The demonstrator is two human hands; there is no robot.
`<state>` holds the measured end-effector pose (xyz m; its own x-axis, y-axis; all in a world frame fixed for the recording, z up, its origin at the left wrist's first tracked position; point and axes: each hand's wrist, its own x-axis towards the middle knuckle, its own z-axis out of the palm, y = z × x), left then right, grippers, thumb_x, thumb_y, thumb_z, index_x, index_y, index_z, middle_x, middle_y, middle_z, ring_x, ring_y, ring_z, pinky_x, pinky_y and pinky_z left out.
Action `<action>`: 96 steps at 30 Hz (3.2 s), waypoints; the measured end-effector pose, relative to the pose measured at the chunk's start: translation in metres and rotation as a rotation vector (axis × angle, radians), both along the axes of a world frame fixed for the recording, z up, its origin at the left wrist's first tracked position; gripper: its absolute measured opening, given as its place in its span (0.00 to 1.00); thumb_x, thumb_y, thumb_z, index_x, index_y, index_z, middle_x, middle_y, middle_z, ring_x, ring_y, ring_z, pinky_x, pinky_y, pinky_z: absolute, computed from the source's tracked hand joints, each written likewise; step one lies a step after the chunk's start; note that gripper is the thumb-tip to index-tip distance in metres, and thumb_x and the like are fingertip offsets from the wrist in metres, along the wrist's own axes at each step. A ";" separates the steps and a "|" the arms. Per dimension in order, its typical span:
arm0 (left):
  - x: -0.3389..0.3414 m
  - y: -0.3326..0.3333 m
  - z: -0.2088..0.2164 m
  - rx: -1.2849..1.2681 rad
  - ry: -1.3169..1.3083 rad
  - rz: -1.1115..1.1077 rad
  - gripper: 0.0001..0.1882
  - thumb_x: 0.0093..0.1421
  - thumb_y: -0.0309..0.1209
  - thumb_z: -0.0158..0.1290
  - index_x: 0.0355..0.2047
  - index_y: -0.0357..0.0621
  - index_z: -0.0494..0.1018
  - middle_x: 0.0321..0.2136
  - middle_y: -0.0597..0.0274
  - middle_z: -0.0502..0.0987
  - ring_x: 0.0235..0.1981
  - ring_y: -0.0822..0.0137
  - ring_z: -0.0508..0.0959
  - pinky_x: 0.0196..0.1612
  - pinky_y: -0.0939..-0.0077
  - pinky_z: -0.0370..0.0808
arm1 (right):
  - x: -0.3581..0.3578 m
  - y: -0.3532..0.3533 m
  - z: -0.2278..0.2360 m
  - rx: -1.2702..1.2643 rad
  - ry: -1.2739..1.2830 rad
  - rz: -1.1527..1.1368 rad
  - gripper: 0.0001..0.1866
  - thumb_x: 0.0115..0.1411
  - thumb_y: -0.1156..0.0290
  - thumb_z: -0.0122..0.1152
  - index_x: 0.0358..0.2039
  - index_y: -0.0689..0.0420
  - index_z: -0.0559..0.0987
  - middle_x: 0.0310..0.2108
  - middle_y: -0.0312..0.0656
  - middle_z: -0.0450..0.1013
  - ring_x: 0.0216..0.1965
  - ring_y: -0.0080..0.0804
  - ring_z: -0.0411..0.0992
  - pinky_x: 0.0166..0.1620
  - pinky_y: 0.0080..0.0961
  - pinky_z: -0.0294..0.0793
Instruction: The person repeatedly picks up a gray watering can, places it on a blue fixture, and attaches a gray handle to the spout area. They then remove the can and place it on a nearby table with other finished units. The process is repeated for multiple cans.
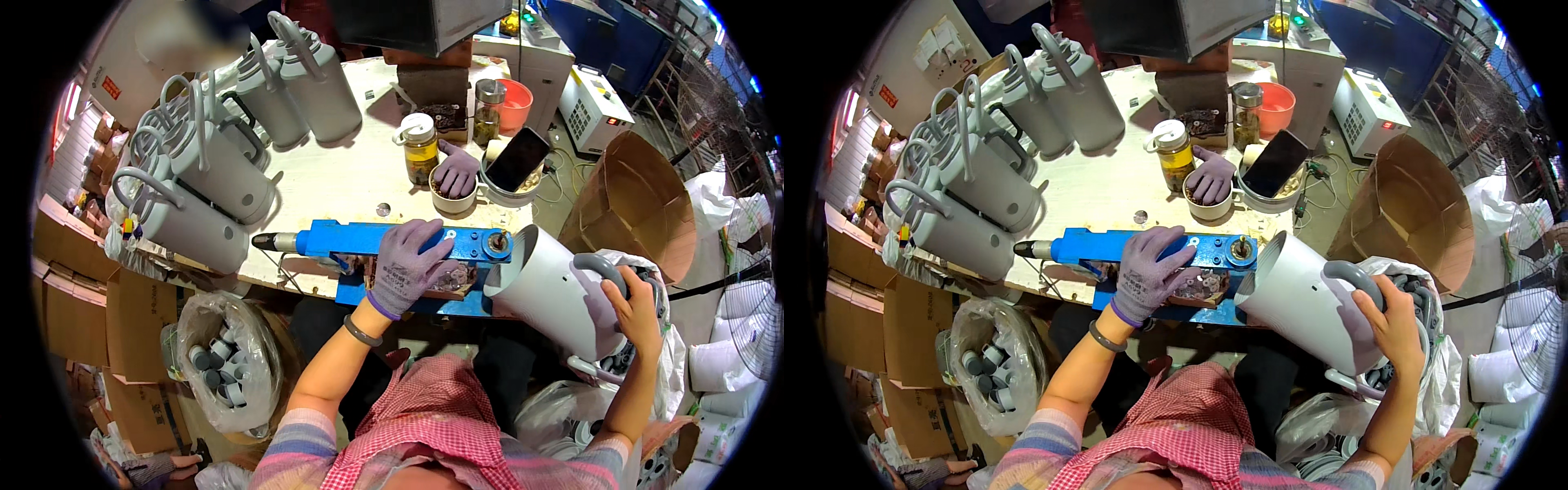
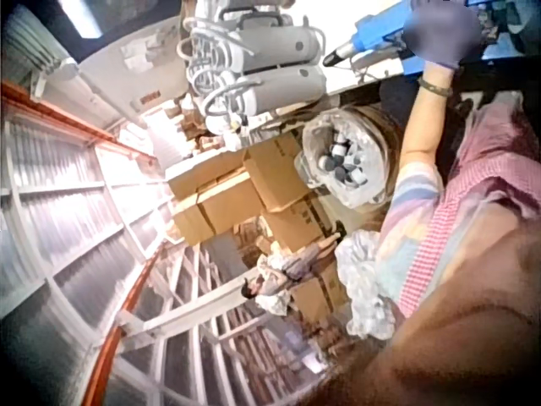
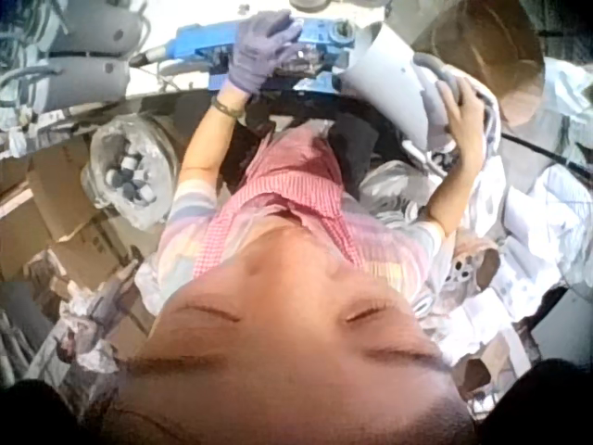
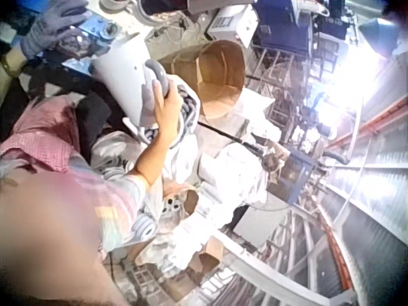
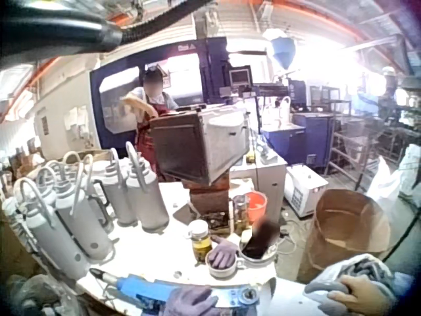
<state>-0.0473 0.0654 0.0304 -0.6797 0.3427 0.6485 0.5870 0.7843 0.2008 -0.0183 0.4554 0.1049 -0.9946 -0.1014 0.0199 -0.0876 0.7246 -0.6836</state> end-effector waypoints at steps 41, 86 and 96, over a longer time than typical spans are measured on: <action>0.001 0.000 0.000 0.179 -0.105 0.021 0.17 0.55 0.26 0.62 0.46 0.42 0.80 0.43 0.52 0.81 0.44 0.54 0.80 0.49 0.62 0.76 | 0.008 0.017 -0.017 -0.105 -0.022 -0.067 0.16 0.58 0.63 0.66 0.37 0.64 0.78 0.19 0.44 0.69 0.22 0.27 0.66 0.29 0.26 0.68; -0.014 0.055 0.034 0.536 -0.277 -0.192 0.10 0.57 0.24 0.63 0.40 0.40 0.83 0.36 0.58 0.84 0.34 0.65 0.84 0.40 0.77 0.79 | 0.013 0.007 -0.015 -0.081 -0.003 -0.057 0.13 0.59 0.66 0.64 0.36 0.64 0.77 0.18 0.37 0.65 0.20 0.21 0.62 0.26 0.24 0.63; -0.027 0.073 0.021 0.653 -0.420 -0.204 0.09 0.57 0.26 0.64 0.38 0.38 0.82 0.35 0.58 0.84 0.37 0.69 0.83 0.42 0.77 0.79 | 0.007 0.017 -0.012 -0.076 0.013 -0.049 0.17 0.59 0.62 0.67 0.37 0.64 0.78 0.20 0.46 0.69 0.21 0.30 0.66 0.30 0.27 0.68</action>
